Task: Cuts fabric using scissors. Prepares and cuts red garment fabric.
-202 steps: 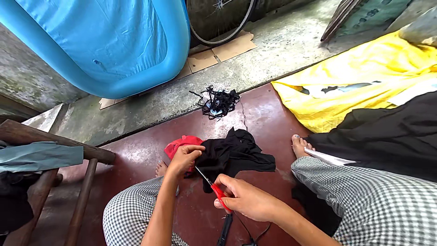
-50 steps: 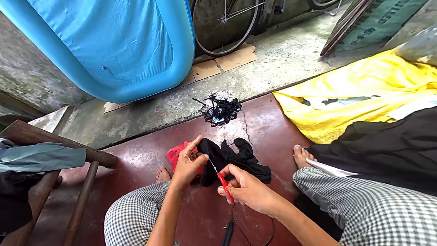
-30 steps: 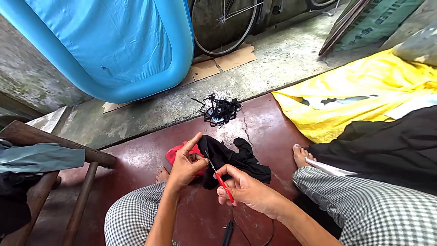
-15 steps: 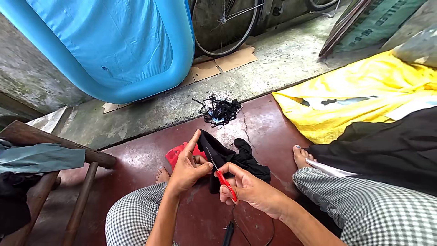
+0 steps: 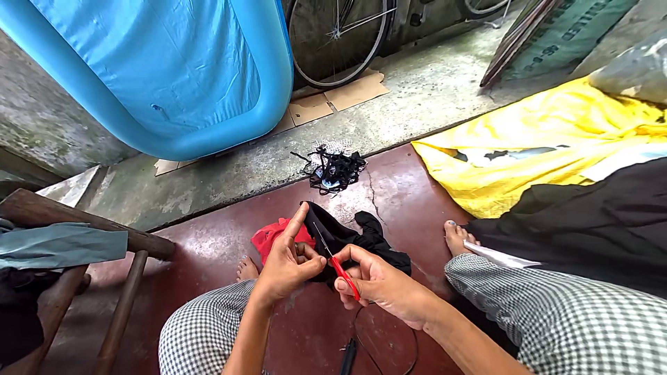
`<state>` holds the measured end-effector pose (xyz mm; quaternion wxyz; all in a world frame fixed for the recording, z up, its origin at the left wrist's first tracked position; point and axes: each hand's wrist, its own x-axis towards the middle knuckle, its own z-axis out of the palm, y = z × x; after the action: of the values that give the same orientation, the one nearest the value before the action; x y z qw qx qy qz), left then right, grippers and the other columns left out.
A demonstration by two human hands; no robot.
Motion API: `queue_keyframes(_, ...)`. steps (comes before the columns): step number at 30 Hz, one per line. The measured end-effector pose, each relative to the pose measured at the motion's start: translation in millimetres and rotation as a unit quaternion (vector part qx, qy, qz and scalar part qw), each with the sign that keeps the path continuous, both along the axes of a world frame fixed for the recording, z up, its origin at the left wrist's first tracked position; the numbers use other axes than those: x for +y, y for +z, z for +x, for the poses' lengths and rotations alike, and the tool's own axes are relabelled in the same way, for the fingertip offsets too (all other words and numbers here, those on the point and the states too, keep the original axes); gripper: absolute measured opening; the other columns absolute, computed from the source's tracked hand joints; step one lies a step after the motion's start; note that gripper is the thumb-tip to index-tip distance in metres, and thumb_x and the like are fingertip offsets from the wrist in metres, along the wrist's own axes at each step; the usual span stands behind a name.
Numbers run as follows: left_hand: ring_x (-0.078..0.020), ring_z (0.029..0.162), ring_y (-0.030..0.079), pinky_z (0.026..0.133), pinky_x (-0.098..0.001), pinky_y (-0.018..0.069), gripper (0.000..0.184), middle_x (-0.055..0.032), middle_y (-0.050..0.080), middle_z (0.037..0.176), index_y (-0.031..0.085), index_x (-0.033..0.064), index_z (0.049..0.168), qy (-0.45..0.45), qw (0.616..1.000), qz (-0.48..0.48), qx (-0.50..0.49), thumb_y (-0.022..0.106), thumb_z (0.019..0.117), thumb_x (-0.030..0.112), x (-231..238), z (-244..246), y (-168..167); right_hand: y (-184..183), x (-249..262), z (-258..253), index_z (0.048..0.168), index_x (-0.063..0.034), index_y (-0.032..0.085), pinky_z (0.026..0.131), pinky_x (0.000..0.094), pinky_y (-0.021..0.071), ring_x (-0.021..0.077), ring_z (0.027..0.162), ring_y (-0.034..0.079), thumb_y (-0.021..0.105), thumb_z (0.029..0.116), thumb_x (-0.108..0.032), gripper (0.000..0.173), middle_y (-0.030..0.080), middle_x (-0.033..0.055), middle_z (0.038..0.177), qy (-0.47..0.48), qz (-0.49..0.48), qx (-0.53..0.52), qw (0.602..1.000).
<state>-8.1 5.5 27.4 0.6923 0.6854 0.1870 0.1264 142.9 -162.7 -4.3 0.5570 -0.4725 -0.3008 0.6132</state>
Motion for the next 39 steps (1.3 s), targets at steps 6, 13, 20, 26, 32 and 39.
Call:
queue_keyframes(6,-0.0194,0.065,0.066,0.066,-0.0334,0.0607,0.11,-0.0129,0.071,0.095,0.021,0.0409,0.163,0.005,1.0,-0.015,0.0,0.077,0.0801,-0.006,-4,1,-6,-1,0,4,0.127,-0.015,0.052,0.071,0.0296,0.0572,0.0164,0.077,0.069,0.073,0.0931,-0.029,0.042,0.07,0.0085,0.088,0.04,0.004,0.011,0.999)
queue_keyframes(13,-0.0187,0.063,0.065,0.064,-0.033,0.0593,0.11,-0.0129,0.07,0.087,0.019,0.0409,0.163,0.009,1.0,-0.008,0.012,0.077,0.0813,-0.003,-4,3,-10,-3,2,2,0.122,-0.0137,0.056,0.065,0.0307,0.0573,0.0158,0.068,0.067,0.073,0.0925,-0.023,0.035,0.066,0.0076,0.079,0.0,0.004,0.005,1.0)
queue_keyframes(20,-0.0192,0.064,0.066,0.064,-0.0327,0.0595,0.112,-0.0135,0.071,0.093,0.017,0.04,0.163,-0.015,1.0,-0.026,0.002,0.078,0.0809,-0.004,-6,4,-16,-4,2,4,0.124,-0.0151,0.056,0.067,0.0304,0.0572,0.0167,0.073,0.069,0.073,0.0931,-0.027,0.037,0.069,0.008,0.084,0.002,0.003,-0.015,1.0)
queue_keyframes(26,-0.0166,0.072,0.066,0.068,-0.0327,0.0595,0.108,-0.0088,0.056,0.138,0.018,0.0412,0.162,-0.022,0.998,-0.049,0.034,0.072,0.0791,-0.003,2,8,-24,-3,1,2,0.122,-0.014,0.055,0.058,0.0267,0.0534,0.0144,0.065,0.066,0.075,0.0914,-0.025,0.038,0.068,0.0064,0.078,0.005,-0.034,-0.07,0.997)
queue_keyframes(32,-0.017,0.092,0.065,0.074,-0.0351,0.0556,0.09,-0.0031,0.056,0.145,0.034,0.0305,0.16,0.017,0.996,0.039,0.074,0.064,0.0796,0.005,16,5,-20,-7,-8,5,0.121,-0.0188,0.057,0.063,0.0301,0.057,0.0142,0.068,0.067,0.077,0.09,-0.029,0.038,0.069,0.0024,0.082,0.064,-0.085,-0.222,0.969)
queue_keyframes(39,-0.0224,0.095,0.069,0.079,-0.0401,0.0609,0.09,0.0,0.044,0.157,0.039,0.0305,0.159,0.103,0.994,0.038,0.027,0.07,0.0835,-0.008,2,11,-21,0,-12,8,0.121,-0.0227,0.058,0.065,0.031,0.0573,0.0115,0.07,0.067,0.075,0.0922,-0.033,0.035,0.068,-0.0013,0.082,0.043,-0.126,-0.317,0.939)
